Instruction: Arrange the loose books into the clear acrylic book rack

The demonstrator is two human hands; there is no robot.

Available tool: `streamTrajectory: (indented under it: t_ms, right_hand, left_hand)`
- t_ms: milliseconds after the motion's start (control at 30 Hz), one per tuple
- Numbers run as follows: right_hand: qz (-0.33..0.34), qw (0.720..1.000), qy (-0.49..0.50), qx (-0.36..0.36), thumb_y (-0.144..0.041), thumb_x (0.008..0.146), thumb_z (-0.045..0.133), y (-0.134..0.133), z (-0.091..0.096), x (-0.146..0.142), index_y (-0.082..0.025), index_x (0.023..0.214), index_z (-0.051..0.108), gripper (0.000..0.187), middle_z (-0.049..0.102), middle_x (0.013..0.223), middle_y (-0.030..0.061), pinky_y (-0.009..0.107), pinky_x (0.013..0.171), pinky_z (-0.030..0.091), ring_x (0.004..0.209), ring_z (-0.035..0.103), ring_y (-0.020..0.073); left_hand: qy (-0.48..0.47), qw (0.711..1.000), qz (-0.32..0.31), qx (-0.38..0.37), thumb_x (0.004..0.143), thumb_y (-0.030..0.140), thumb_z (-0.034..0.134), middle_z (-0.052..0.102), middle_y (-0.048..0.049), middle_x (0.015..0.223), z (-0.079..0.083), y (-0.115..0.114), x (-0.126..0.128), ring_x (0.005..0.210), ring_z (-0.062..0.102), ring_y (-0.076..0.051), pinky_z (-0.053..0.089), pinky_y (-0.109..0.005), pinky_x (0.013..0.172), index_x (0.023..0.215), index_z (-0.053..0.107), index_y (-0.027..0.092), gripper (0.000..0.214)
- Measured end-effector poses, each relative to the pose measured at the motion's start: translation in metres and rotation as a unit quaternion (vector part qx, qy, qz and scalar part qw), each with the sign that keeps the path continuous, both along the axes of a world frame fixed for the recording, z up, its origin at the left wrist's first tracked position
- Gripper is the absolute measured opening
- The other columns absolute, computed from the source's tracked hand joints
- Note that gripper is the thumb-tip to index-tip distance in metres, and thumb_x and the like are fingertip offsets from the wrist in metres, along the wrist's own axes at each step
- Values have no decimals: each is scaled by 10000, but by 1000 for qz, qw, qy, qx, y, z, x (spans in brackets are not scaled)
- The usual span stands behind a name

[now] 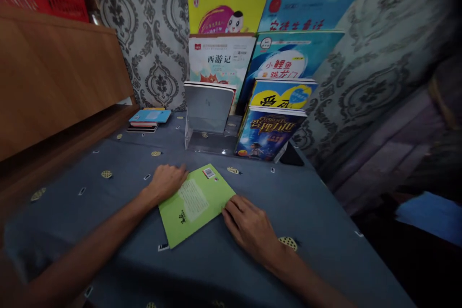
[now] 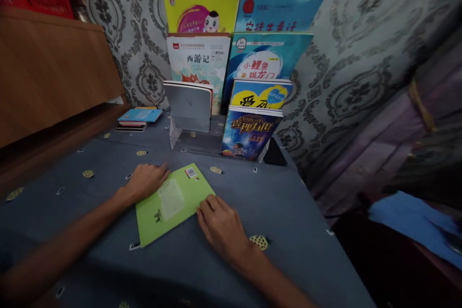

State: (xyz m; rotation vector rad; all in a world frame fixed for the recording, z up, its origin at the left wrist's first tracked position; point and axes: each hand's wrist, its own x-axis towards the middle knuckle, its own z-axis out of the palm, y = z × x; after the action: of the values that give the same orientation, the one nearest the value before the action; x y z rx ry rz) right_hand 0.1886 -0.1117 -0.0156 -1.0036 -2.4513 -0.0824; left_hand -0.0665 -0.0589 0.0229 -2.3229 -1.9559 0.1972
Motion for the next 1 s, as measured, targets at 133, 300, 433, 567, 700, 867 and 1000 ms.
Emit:
streamTrajectory:
  t_ms: [133,300,433,567,700,867,1000]
  right_hand:
    - [-2,999,8,-38,-192,987,412,17,2,4,-217,950,606,199,661,1032,105,389,830,571,964,652,239]
    - [-9,989,88,-116,-125,927,445,58,2,2,-209,927,566,148,616,1231,130,412,939,541,1105,629,233]
    - [-43,983,115,-137,-125,937,406,74,0,-5,-206,867,562,189,648,1193,125,380,923,524,1066,641,225]
    - [-99,986,90,-104,-136,931,433,70,0,-9,-196,858,607,199,685,1079,108,329,845,518,935,664,214]
    - [-171,981,61,-62,-168,932,476,65,7,-14,-179,938,655,180,693,1051,116,347,849,502,942,654,239]
    - [-81,992,70,-66,-170,930,484,71,8,-31,-159,1135,654,267,611,1344,151,437,1039,444,1223,568,265]
    - [-32,993,57,-99,-217,939,487,76,1,-42,-124,1327,572,408,532,1453,169,459,1156,349,1352,486,262]
  left_hand:
    - [-15,1000,7,-4,1022,343,280,739,-168,910,2,-2,-1,873,721,-320,485,-377,736,1200,571,180,378]
    - [-50,998,-21,-15,1018,328,302,741,-129,924,1,-8,2,901,721,-299,484,-360,761,1335,467,205,379]
    - [-57,998,-35,-11,1017,331,313,741,-113,929,-1,-9,4,907,721,-281,486,-346,767,1385,431,219,402]
    - [-71,997,-39,-1,1016,334,327,736,-104,899,-3,-7,2,867,714,-283,486,-348,747,1353,465,219,381]
    - [-66,996,-47,44,1016,298,342,706,-92,919,-4,1,3,883,684,-264,490,-345,756,1219,554,213,305]
    - [-87,976,-148,135,997,264,420,634,-116,1116,-9,22,12,1071,589,-265,493,-383,900,1083,624,169,241]
    - [-153,959,-208,116,1000,265,430,633,-114,1233,-25,40,20,1129,592,-252,486,-404,984,1217,595,166,289]
